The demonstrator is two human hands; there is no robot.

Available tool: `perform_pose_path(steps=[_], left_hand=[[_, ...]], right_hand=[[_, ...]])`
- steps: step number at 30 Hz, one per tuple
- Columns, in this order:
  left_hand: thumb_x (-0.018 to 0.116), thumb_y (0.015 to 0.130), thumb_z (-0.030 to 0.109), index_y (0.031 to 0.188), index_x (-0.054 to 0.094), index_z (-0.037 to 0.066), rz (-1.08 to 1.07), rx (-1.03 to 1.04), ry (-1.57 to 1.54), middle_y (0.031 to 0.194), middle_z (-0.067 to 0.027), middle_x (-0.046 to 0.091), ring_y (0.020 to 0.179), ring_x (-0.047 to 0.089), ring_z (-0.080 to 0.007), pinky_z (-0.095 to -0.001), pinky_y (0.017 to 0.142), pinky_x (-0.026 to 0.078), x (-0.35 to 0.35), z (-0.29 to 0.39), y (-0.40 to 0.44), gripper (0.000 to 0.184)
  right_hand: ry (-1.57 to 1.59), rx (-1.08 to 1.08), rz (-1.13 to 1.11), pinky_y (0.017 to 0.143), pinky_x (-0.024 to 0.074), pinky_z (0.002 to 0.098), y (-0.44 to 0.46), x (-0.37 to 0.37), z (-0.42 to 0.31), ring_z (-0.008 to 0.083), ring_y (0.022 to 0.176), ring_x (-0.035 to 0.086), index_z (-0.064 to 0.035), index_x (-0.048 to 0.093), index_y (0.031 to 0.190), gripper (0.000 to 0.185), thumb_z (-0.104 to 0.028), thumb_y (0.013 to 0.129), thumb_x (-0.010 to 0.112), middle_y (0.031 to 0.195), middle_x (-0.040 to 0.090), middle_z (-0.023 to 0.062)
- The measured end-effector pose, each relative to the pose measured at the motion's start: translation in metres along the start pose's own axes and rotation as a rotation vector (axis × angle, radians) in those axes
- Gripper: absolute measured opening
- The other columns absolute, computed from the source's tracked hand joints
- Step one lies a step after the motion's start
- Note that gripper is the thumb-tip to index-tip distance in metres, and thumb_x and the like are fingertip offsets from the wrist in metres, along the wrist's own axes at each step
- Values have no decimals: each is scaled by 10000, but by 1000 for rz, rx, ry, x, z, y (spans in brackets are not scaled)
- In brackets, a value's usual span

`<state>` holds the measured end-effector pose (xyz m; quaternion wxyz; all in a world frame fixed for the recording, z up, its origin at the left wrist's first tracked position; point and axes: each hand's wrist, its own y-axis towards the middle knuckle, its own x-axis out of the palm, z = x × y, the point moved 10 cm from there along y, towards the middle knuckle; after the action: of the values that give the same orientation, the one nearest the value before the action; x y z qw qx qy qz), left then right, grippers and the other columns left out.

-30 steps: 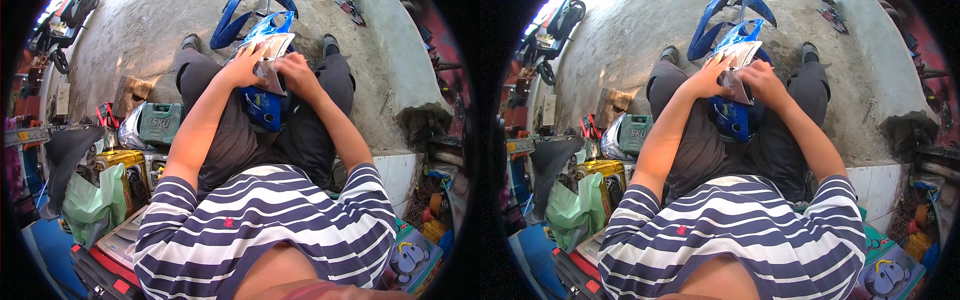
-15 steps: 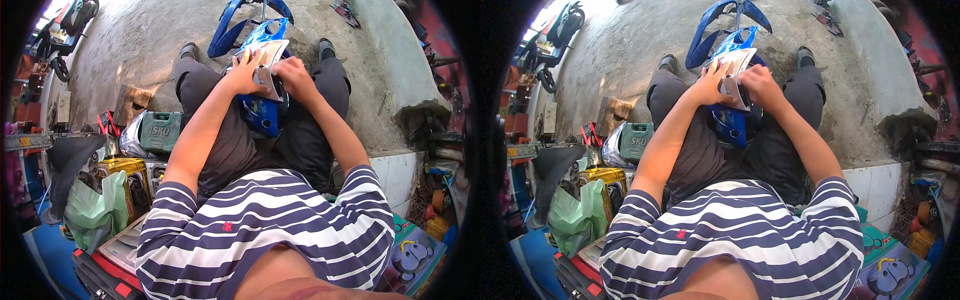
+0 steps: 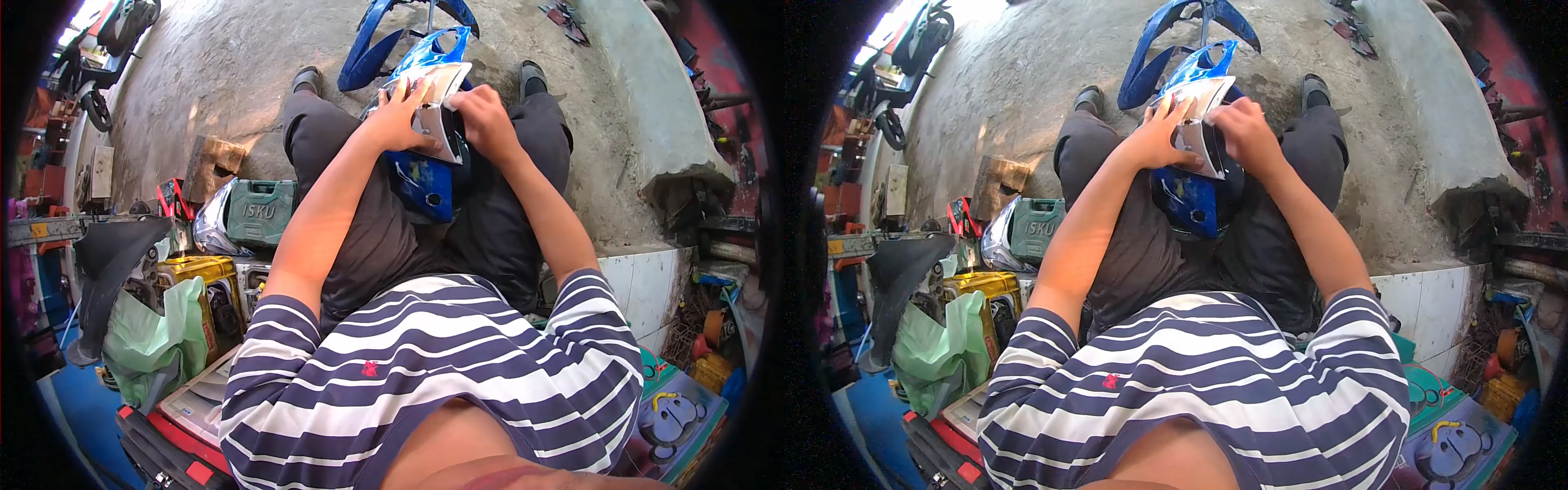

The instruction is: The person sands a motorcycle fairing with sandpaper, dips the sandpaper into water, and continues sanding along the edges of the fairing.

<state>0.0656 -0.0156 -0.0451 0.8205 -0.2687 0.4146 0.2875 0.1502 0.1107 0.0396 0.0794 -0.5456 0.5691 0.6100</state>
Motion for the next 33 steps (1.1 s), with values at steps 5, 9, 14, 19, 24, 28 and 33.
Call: perform_pose_path(steps=[5,9,14,19,24,28,33], left_hand=[[935,632,684,1736,107,301,52,-7,15,1790,-220,75,1566,129,-638,-724,1222,262,10,-14,7,1431],[929,645,687,1736,105,307,59,1,10,1792,-212,70,1566,134,-635,-721,1221,267,10,-15,8,1419],[933,633,692,1736,103,304,65,11,13,1790,-214,82,1566,136,-634,-718,1224,265,10,-14,8,1434],[938,620,697,1737,98,294,50,-13,32,1789,-215,86,1568,128,-633,-717,1227,260,12,-15,7,1454],[936,620,702,1737,99,298,46,-13,11,1789,-213,90,1572,130,-625,-714,1229,261,9,-13,6,1453],[935,641,688,1736,102,297,38,-19,43,1787,-215,97,1570,142,-624,-714,1224,272,8,-11,7,1431],[931,666,669,1735,106,302,44,-31,49,1786,-220,99,1560,156,-637,-716,1217,285,7,-12,6,1399]], right_hand=[[28,-108,-70,924,494,430,-2,10,-23,305,1011,638,-95,687,1130,346,24,806,700,1114,741,69],[-4,33,30,942,497,424,0,-1,6,307,1028,641,-89,675,1123,372,59,782,692,1156,731,62],[0,-1,20,929,502,429,-5,1,1,308,1024,646,-82,681,1133,369,53,790,702,1150,739,69],[36,-121,-74,926,504,434,-4,11,-31,325,1003,648,-81,689,1110,306,49,833,685,1107,747,66],[19,13,8,914,507,426,-2,4,1,322,1004,648,-101,679,1129,363,62,804,680,1127,736,60],[70,10,-22,909,512,431,-4,5,-6,335,994,645,-92,686,1102,337,70,807,679,1082,736,77],[65,-96,-75,918,512,434,-6,14,-24,347,1027,634,-91,688,1109,337,76,817,661,1123,728,88]])
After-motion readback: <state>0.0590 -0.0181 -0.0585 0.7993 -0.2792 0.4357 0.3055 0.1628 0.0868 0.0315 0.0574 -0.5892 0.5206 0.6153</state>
